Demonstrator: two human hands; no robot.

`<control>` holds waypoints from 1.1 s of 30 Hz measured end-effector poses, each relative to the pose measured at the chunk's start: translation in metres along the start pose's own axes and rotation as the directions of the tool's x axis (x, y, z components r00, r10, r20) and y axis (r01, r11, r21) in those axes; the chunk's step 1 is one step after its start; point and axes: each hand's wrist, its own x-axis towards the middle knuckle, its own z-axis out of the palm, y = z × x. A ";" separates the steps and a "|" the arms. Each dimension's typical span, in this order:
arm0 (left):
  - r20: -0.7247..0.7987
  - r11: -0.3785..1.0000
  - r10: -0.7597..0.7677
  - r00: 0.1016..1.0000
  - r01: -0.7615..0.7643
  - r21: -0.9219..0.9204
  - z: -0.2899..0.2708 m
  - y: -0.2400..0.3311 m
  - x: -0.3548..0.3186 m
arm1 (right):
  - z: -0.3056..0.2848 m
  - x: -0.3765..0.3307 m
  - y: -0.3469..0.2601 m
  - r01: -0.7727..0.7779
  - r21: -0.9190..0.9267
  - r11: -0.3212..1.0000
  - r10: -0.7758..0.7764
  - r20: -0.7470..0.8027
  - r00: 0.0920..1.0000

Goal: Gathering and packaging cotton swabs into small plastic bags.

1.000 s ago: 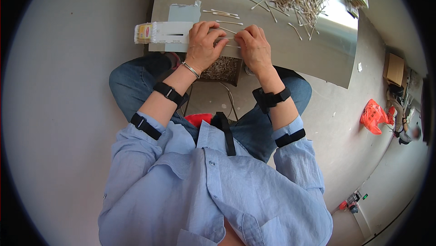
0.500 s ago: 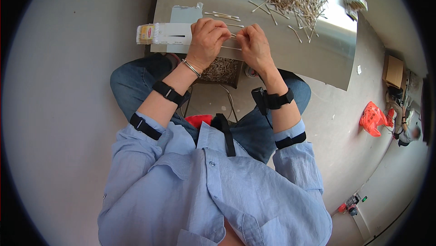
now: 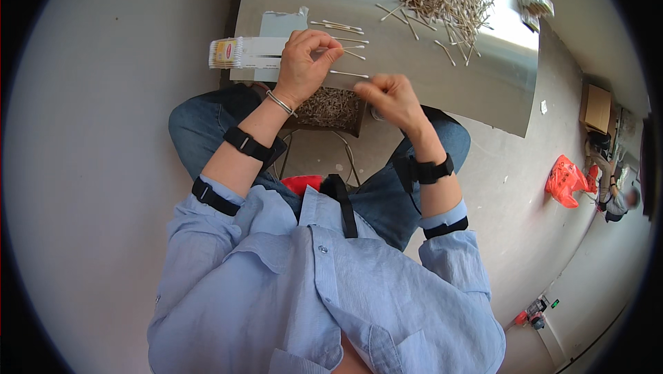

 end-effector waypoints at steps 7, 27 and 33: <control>0.010 0.982 -0.092 0.996 0.093 -0.163 0.007 0.013 -0.002 | 0.017 0.007 -0.020 0.183 0.307 0.934 -0.085 -0.307 0.948; 0.060 0.929 -0.120 0.991 0.133 -0.346 0.017 0.046 -0.011 | 0.020 0.016 -0.021 0.214 0.582 0.785 -0.057 -0.277 0.959; 0.123 0.914 -0.202 0.972 0.233 -0.332 0.015 0.042 -0.013 | 0.013 0.011 -0.025 0.179 0.797 0.577 -0.048 -0.185 0.981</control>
